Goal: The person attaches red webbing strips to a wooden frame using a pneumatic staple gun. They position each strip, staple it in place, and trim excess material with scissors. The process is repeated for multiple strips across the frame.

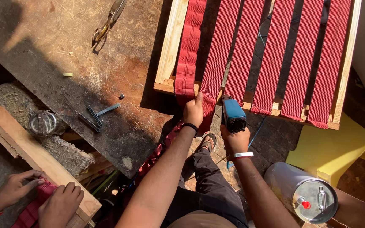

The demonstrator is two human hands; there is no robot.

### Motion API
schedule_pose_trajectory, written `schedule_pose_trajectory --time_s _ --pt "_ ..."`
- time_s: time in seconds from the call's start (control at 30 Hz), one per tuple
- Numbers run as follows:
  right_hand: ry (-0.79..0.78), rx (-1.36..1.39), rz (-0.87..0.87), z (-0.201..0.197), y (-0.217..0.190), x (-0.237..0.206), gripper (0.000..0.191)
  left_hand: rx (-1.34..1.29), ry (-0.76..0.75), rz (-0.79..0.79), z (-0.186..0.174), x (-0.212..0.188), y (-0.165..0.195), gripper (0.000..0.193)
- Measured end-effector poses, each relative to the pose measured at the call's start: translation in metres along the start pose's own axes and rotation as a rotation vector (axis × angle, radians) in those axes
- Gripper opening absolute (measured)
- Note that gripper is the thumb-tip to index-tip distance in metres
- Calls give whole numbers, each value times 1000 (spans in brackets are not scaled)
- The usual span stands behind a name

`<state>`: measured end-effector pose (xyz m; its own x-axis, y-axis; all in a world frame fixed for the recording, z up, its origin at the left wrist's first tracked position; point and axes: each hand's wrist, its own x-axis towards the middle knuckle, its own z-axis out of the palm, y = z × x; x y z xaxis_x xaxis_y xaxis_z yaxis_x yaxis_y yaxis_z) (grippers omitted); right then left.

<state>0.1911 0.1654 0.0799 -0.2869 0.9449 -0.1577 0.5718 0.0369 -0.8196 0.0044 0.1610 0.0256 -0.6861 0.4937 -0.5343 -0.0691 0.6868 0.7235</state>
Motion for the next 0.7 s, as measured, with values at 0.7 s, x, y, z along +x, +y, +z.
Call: schedule_pose_trajectory --time_s 0.7 --pt "58 83 89 8 -5 -3 10 -27 65 249 55 16 -95 71"
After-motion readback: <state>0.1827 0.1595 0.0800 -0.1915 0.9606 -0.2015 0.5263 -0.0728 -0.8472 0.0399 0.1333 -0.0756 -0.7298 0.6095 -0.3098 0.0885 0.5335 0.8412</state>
